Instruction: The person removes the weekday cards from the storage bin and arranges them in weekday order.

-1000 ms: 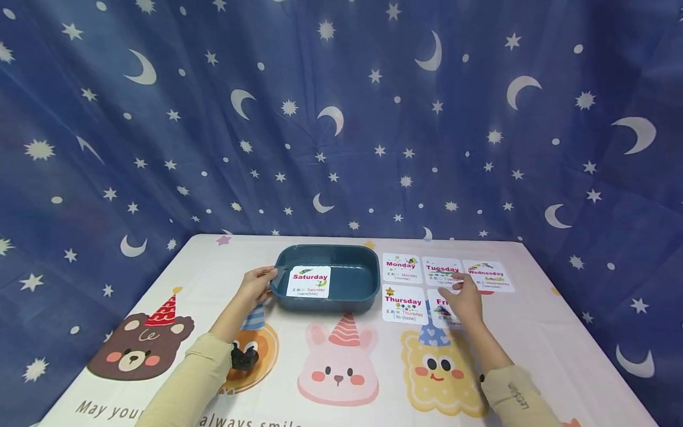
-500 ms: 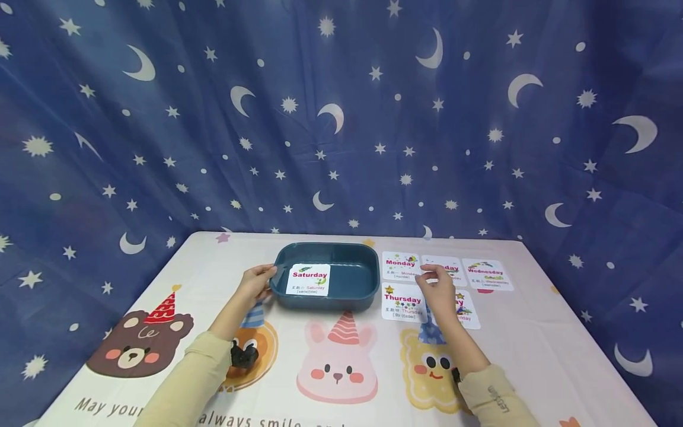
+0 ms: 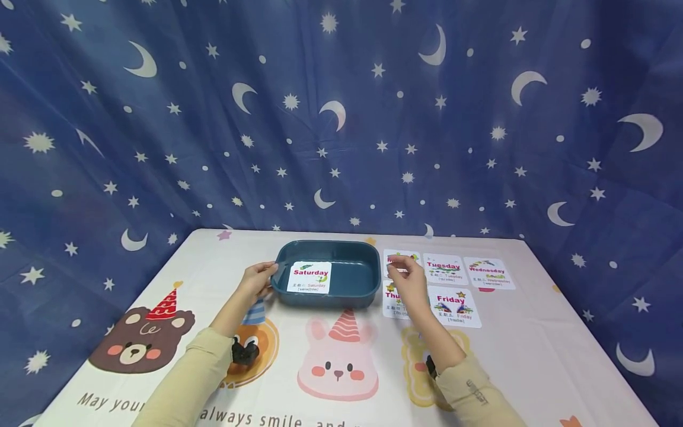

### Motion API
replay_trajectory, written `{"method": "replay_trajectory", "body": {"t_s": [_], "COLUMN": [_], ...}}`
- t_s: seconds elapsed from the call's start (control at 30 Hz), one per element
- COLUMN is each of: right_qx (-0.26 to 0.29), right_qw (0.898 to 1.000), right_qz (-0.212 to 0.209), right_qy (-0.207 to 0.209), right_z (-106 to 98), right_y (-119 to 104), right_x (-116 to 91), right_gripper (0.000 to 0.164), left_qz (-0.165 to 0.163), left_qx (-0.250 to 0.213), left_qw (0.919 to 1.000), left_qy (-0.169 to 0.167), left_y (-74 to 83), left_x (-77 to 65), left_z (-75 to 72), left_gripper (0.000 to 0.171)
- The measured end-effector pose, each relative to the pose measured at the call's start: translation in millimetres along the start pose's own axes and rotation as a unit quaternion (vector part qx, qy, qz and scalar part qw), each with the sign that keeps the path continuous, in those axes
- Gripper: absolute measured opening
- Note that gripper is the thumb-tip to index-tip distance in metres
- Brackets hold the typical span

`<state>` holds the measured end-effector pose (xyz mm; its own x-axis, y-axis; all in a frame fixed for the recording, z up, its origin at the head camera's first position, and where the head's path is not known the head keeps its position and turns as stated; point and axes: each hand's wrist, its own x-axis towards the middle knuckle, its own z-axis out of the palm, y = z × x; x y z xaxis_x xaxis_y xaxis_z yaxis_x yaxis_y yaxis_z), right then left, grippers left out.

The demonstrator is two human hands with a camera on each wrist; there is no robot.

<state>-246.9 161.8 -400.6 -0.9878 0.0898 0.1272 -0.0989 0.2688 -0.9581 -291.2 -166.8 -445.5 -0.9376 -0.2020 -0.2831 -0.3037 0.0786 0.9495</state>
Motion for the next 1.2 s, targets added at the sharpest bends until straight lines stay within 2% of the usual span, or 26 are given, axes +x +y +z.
{"method": "replay_trajectory", "body": {"t_s": [0.3, 0.73, 0.93, 1.07, 1.2], "right_qx": [0.016, 0.008, -0.024, -0.035, -0.034], "right_qw": [0.997, 0.992, 0.990, 0.985, 0.977], "right_qz": [0.012, 0.030, 0.030, 0.050, 0.101], "right_qy": [-0.074, -0.123, -0.139, -0.161, -0.183], "right_z": [25, 57, 69, 77, 85], "right_y": [-9, -3, 2, 3, 2], "right_x": [5, 19, 21, 24, 31], "right_gripper": [0.034, 0.033, 0.032, 0.035, 0.040], "left_qz": [0.005, 0.006, 0.012, 0.012, 0.027], "left_qx": [0.003, 0.000, -0.007, -0.011, -0.023], "left_qw": [1.0000, 1.0000, 0.9999, 0.9999, 0.9994], "left_qy": [0.004, 0.005, 0.001, 0.003, -0.003], "left_y": [-1.0, -3.5, -1.2, -1.6, -5.2], "left_x": [2.9, 2.9, -0.6, 0.6, 4.8], "left_z": [2.7, 2.9, 2.5, 1.2, -1.1], "left_gripper": [0.038, 0.039, 0.039, 0.039, 0.038]}}
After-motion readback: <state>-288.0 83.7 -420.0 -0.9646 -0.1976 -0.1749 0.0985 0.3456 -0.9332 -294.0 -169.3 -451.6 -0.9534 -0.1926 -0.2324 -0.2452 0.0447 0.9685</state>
